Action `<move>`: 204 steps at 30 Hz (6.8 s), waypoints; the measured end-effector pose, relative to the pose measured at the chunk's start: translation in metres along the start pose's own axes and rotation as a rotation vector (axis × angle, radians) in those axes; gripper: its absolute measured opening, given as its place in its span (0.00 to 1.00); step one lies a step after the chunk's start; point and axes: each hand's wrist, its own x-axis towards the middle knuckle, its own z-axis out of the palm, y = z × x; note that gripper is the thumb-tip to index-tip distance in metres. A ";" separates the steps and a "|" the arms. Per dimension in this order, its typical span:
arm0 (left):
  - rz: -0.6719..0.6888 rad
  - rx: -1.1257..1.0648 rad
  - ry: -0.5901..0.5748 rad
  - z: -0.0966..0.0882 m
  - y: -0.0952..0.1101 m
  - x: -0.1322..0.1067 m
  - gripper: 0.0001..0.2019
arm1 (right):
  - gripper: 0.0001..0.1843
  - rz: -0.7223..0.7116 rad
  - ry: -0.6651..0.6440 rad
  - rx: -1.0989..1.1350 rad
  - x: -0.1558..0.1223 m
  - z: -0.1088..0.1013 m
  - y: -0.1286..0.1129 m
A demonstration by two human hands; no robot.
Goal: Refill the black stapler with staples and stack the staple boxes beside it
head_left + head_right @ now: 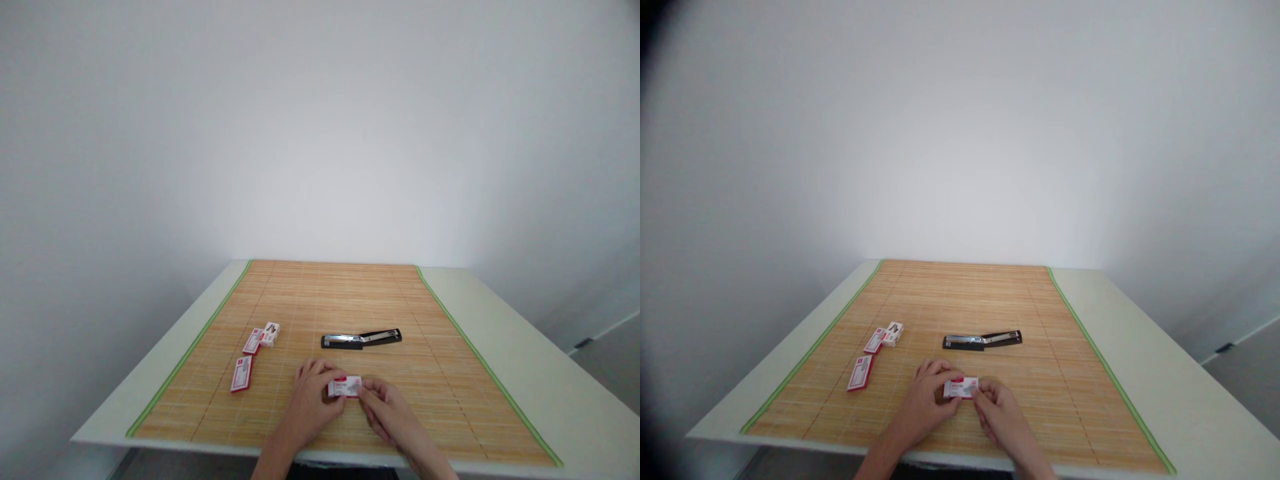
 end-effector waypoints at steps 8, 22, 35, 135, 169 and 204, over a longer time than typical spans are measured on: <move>-0.077 -0.002 -0.007 -0.015 -0.022 -0.008 0.27 | 0.30 -0.232 0.136 -0.357 0.005 -0.023 -0.007; -0.066 -0.029 -0.011 -0.024 -0.034 -0.013 0.16 | 0.24 -0.286 0.135 -0.747 -0.008 -0.043 -0.027; -0.050 -0.034 -0.007 -0.026 -0.033 -0.014 0.16 | 0.09 -0.375 -0.159 -1.414 0.024 0.033 -0.090; -0.098 -0.051 0.027 -0.010 -0.039 0.020 0.15 | 0.09 -0.394 0.060 -1.053 0.024 -0.001 -0.068; -0.047 -0.002 0.030 -0.010 -0.040 0.019 0.13 | 0.08 -0.590 -0.050 -0.855 0.038 -0.001 -0.079; -0.033 0.001 -0.036 -0.018 -0.027 -0.011 0.34 | 0.35 -0.303 0.320 -0.139 0.025 -0.020 -0.013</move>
